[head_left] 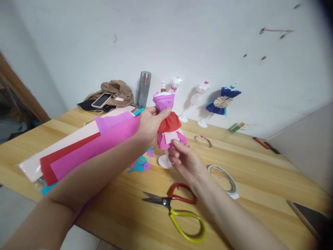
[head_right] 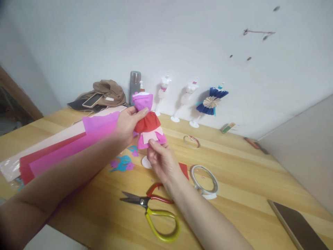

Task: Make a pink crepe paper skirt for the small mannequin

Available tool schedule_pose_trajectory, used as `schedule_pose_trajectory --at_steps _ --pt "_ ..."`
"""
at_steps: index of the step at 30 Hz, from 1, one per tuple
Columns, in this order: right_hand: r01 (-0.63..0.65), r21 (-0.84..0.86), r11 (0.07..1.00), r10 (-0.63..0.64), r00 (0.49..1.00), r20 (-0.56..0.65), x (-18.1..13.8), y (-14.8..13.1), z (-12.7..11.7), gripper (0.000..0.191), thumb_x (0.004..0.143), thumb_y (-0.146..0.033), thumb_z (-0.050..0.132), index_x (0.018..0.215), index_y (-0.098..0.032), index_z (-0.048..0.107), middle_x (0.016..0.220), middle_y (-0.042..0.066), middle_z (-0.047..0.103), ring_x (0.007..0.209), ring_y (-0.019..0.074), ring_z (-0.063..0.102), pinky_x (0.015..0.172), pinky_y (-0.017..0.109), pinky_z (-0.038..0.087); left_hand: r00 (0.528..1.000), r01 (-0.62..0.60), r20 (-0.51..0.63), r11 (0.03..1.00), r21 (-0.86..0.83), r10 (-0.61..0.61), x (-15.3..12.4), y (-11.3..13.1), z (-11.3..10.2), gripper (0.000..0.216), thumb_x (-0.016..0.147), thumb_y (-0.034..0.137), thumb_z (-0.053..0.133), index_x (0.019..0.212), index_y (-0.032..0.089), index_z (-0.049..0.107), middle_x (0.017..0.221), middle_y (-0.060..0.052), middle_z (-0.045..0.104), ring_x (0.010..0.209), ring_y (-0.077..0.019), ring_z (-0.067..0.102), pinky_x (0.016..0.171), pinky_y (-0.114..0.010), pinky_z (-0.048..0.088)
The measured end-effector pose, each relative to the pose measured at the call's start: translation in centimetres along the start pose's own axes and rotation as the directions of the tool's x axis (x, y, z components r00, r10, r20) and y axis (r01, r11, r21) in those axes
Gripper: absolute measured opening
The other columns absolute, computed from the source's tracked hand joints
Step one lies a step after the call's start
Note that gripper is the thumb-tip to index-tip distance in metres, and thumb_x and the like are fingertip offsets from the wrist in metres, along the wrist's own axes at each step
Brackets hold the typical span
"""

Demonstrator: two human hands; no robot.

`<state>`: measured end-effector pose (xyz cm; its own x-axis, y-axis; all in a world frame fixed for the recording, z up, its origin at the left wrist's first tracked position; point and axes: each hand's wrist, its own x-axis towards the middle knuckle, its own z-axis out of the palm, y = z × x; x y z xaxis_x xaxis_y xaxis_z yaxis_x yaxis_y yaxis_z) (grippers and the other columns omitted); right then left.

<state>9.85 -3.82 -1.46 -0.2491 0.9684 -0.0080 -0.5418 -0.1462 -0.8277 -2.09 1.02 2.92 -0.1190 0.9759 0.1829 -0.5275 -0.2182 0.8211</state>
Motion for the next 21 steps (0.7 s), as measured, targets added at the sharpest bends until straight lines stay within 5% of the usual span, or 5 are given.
schedule_pose_trajectory --at_steps 21 --pt "0.055 -0.178 0.983 -0.070 0.994 -0.082 -0.2 1.6 0.5 0.034 0.056 -0.031 0.088 0.059 -0.016 0.058 0.042 -0.007 0.048 0.033 0.0015 0.029 0.036 0.018 0.018 1.000 0.016 -0.022 0.999 -0.039 -0.017 0.4 -0.3 -0.3 0.013 0.076 0.021 0.080 0.073 0.013 0.069 0.071 -0.003 0.071 0.063 -0.0144 0.065 0.071 -0.030 0.050"
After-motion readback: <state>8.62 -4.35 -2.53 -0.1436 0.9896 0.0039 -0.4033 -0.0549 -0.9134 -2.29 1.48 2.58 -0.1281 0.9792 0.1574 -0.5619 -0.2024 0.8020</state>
